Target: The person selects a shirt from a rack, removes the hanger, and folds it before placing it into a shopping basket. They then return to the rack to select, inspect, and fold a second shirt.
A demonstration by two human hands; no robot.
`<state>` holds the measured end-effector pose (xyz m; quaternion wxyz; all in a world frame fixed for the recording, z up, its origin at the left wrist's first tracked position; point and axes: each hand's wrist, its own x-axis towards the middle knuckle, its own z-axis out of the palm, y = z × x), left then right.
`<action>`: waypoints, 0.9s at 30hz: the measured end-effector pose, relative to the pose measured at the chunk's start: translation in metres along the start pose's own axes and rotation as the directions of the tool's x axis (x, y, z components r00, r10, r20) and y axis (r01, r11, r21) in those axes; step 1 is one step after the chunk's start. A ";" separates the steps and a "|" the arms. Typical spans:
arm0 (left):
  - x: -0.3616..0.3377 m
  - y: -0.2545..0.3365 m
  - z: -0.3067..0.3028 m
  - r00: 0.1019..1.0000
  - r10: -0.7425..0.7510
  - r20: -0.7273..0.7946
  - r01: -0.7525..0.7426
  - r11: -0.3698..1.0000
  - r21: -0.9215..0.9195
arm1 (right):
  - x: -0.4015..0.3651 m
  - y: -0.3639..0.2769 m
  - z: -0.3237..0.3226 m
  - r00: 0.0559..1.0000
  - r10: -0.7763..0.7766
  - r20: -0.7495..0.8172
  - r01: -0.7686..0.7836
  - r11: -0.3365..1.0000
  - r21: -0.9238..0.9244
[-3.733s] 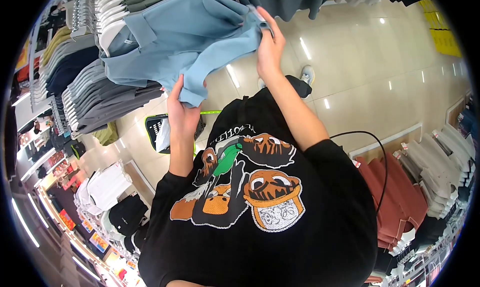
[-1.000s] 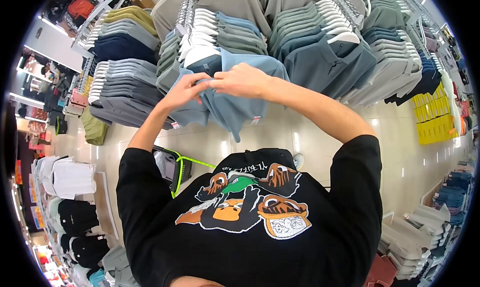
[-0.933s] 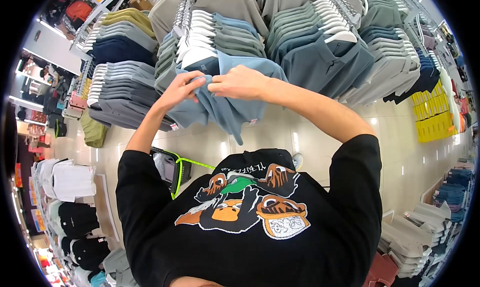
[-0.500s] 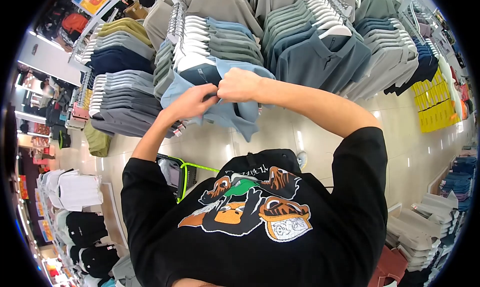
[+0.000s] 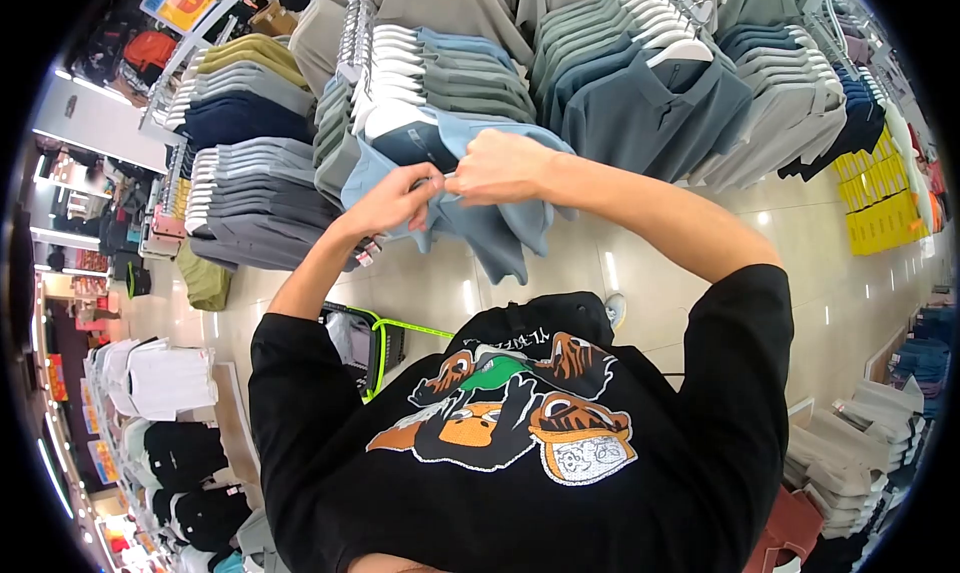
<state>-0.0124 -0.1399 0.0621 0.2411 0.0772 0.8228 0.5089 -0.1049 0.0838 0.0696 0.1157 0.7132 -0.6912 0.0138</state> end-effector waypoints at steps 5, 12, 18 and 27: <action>-0.017 -0.017 -0.012 0.976 -0.006 -0.217 -0.010 0.997 -0.075 | -0.029 0.011 0.003 0.997 -0.015 -0.074 0.012 0.999 -0.050; -0.054 -0.047 -0.026 0.895 0.060 -0.442 0.098 0.941 0.324 | -0.059 0.046 0.015 0.997 0.071 0.018 -0.072 0.993 0.096; -0.060 -0.043 -0.010 0.856 0.130 -0.501 0.053 0.941 0.335 | -0.017 0.040 0.009 0.984 0.169 -0.047 -0.156 0.964 0.214; -0.067 -0.041 0.000 0.820 0.288 -0.495 -0.036 0.889 0.457 | 0.087 0.053 0.081 0.700 0.554 -0.450 -0.495 0.831 0.254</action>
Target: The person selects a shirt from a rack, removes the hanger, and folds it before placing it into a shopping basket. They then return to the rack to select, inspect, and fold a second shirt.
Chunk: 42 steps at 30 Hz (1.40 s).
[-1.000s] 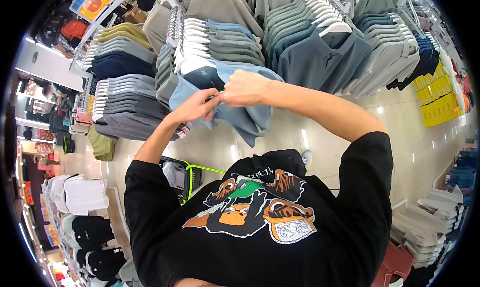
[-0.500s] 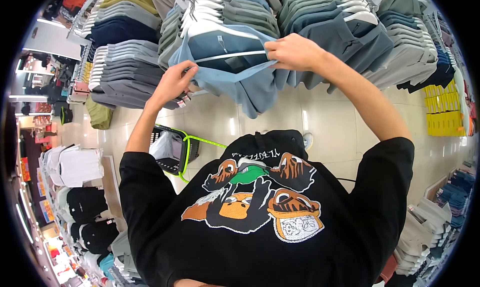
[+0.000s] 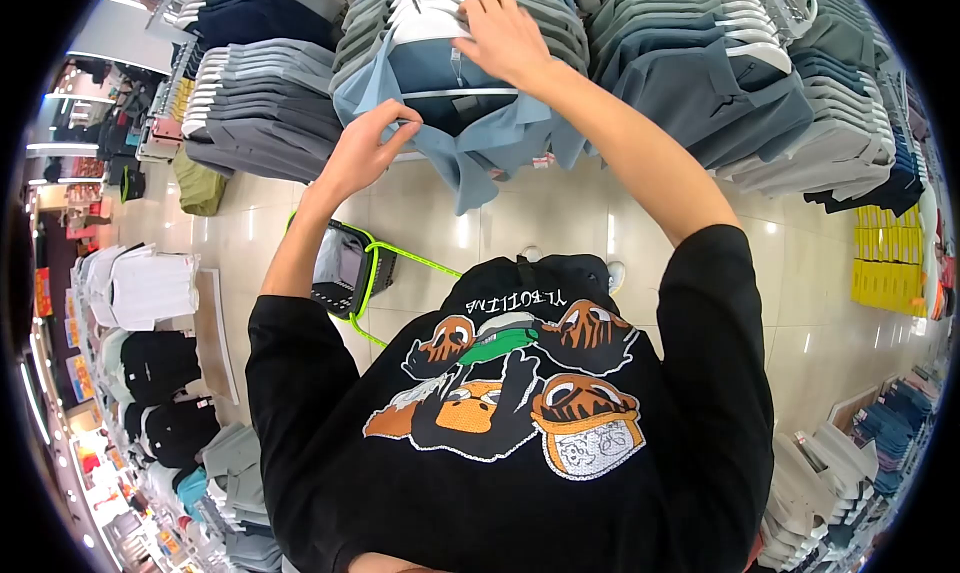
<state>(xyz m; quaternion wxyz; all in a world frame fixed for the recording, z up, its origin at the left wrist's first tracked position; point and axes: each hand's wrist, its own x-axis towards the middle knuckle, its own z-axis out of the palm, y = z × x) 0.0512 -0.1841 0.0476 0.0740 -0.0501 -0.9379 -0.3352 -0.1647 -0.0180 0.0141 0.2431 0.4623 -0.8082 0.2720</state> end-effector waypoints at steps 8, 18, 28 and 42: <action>-0.018 -0.012 -0.003 0.991 -0.084 -0.105 0.073 0.992 -0.100 | 0.006 0.005 -0.004 0.989 -0.145 0.007 0.145 0.986 -0.084; -0.017 -0.027 0.009 0.859 -0.253 -0.445 0.093 0.932 -0.351 | 0.003 -0.023 -0.051 0.998 -0.011 0.068 -0.012 0.945 0.327; -0.021 0.011 0.028 0.795 -0.230 -0.561 0.278 0.960 0.001 | -0.033 -0.080 -0.108 0.865 -0.056 0.499 -0.106 0.951 0.291; -0.035 0.001 0.000 0.853 -0.426 -0.302 0.437 0.899 -0.033 | -0.081 -0.022 -0.175 0.906 0.017 0.422 -0.237 0.846 0.477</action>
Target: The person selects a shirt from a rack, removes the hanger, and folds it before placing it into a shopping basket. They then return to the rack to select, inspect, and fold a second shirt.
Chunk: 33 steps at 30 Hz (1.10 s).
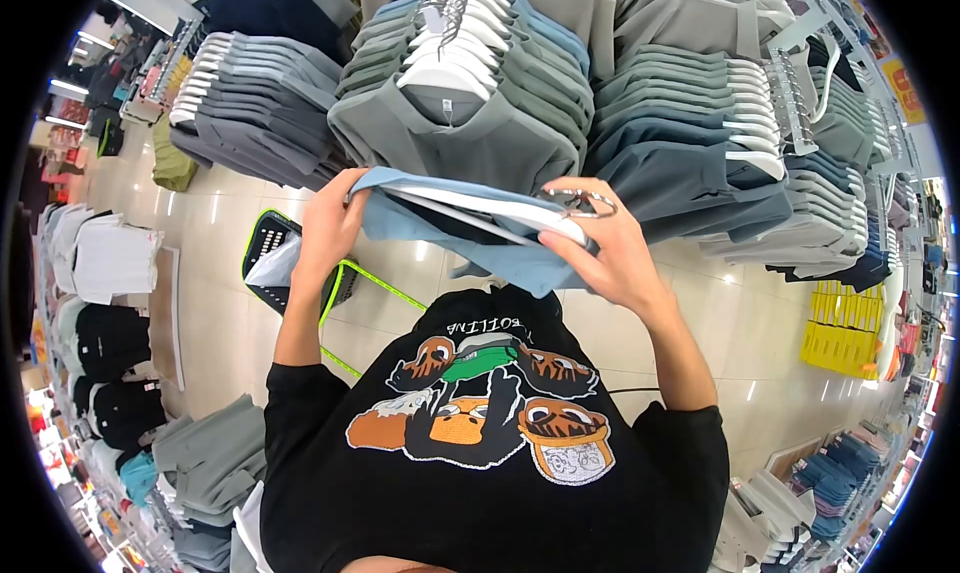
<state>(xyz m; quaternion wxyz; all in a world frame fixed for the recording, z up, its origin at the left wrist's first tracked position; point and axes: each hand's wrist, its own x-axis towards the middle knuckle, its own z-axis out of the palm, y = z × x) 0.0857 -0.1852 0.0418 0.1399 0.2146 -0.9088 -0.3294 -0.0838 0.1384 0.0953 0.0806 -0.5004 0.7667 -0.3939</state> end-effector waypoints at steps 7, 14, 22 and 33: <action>0.035 -0.005 0.013 0.974 0.102 0.202 -0.065 0.981 -0.184 | -0.031 0.005 -0.023 0.990 0.134 -0.036 -0.128 0.983 0.132; 0.061 -0.019 0.036 0.753 0.226 0.618 0.276 0.744 -0.608 | -0.075 0.021 -0.045 0.974 0.218 -0.064 -0.192 0.941 0.280; 0.049 0.059 0.097 0.599 0.294 0.745 0.145 0.875 -0.462 | -0.050 0.033 -0.029 0.933 0.301 -0.197 -0.117 0.773 0.624; 0.010 0.044 0.073 0.910 -0.249 0.332 0.406 0.703 -0.584 | 0.081 -0.029 0.013 0.978 0.114 0.176 -0.205 0.348 0.915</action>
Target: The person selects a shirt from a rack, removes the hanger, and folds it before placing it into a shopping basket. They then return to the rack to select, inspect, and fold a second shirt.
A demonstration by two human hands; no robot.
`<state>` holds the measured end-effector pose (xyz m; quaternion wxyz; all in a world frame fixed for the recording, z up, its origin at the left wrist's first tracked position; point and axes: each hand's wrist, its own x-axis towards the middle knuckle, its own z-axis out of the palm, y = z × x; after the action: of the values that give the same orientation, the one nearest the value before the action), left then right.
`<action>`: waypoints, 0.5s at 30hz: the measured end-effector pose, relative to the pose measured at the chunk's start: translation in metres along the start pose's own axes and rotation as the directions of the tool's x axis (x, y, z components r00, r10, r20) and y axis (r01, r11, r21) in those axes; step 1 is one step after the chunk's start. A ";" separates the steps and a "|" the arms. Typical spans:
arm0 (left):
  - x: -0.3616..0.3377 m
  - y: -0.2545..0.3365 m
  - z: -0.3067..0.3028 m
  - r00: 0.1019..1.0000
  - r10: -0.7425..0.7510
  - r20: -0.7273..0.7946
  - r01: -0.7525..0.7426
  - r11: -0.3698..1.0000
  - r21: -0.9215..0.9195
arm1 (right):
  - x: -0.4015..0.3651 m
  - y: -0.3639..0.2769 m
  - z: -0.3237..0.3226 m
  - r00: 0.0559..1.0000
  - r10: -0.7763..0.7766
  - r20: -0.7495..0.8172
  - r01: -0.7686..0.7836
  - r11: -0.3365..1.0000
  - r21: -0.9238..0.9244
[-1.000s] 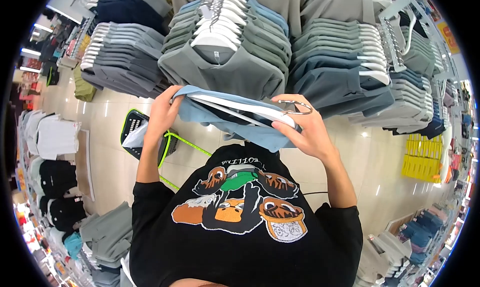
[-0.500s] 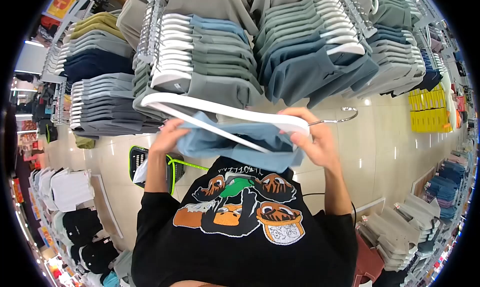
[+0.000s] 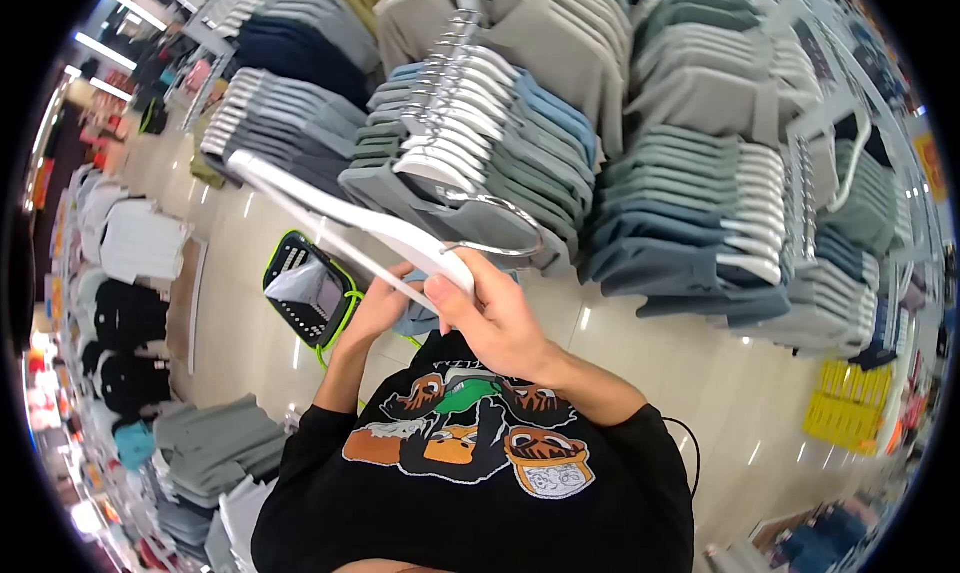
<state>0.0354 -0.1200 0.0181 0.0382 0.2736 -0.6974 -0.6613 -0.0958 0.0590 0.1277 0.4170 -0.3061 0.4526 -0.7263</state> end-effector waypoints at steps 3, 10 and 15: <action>-0.009 0.001 -0.023 0.984 0.039 -0.172 -0.030 0.998 0.058 | 0.026 -0.007 0.010 0.998 0.052 0.042 -0.058 0.987 0.151; -0.002 0.014 -0.073 0.972 0.013 -0.233 -0.009 1.000 0.019 | 0.099 -0.031 0.024 0.995 -0.022 0.099 0.001 0.977 0.214; 0.040 0.026 -0.116 0.997 0.067 -0.040 -0.067 0.998 0.005 | 0.158 -0.035 0.038 0.993 -0.108 0.047 0.104 0.992 0.066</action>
<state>0.0411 -0.2423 0.0450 0.0739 0.2635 -0.7066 -0.6526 -0.1498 -0.0875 0.1859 0.3986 -0.3348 0.4018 -0.7534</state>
